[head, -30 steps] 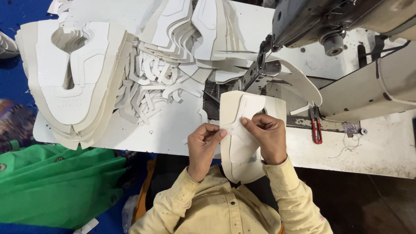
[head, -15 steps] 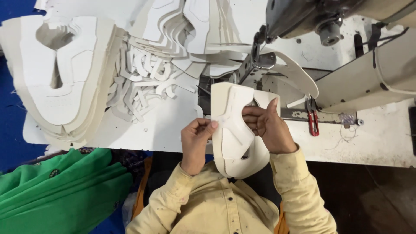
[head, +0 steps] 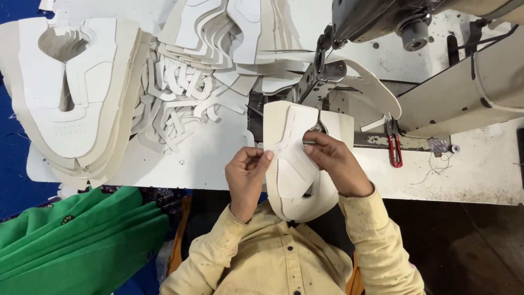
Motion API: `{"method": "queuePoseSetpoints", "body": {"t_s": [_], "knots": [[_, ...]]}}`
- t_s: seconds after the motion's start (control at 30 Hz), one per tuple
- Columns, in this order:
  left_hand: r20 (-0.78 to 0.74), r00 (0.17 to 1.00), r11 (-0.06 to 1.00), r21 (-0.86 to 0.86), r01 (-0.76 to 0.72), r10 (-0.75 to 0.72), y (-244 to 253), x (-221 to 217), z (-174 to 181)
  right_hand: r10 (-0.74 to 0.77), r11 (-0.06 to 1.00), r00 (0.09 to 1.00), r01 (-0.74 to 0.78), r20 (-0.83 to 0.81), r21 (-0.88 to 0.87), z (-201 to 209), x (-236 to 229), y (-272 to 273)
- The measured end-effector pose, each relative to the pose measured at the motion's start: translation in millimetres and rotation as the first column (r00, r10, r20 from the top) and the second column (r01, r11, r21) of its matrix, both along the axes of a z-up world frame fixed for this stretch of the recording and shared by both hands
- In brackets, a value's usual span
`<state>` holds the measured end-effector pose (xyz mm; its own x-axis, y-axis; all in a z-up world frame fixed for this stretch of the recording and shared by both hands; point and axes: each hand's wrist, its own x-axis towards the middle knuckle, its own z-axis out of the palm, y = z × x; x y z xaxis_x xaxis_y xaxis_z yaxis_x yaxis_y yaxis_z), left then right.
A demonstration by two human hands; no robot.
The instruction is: The person aligns white shoe upper pieces with smaller white fabric strips and feeds them into a sewing machine. They guide the material under the presser foot to stitch the components together, then remove the finished piece and repeat the process with new parts.
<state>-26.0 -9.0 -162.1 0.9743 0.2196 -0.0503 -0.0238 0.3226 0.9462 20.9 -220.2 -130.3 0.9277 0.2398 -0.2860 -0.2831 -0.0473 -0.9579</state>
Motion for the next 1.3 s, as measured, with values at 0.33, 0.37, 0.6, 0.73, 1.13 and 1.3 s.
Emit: {"method": "queuePoseSetpoints", "body": {"t_s": [0.33, 0.37, 0.6, 0.73, 1.13, 1.3], "knots": [[0.05, 0.997, 0.996, 0.072, -0.059, 0.056, -1, -6, 10, -0.077, 0.991, 0.984, 0.093, 0.159, -0.093, 8, -8, 23], [0.042, 0.999, 0.999, 0.049, 0.0, -0.002, 1, -8, 10, -0.064, 0.997, 0.986, 0.07, 0.152, -0.035, 5, -6, 18], [-0.026, 0.944, 0.916, -0.251, 0.313, -0.33, 17, -24, 18, -0.061, 0.995, 0.995, 0.055, 0.075, 0.081, 14, 0, 11], [-0.063, 0.959, 0.936, -0.243, 0.255, -0.278, 16, -21, 17, -0.046, 0.997, 0.994, 0.039, 0.104, 0.069, 17, -1, 12], [-0.024, 0.996, 0.989, -0.127, 0.079, -0.083, 7, -17, 13, -0.026, 0.996, 0.994, 0.016, 0.107, 0.086, 17, -4, 13], [-0.025, 0.997, 0.991, -0.111, 0.071, -0.074, 6, -17, 14, -0.039, 0.995, 0.993, 0.028, 0.114, 0.092, 14, -3, 13]]}}
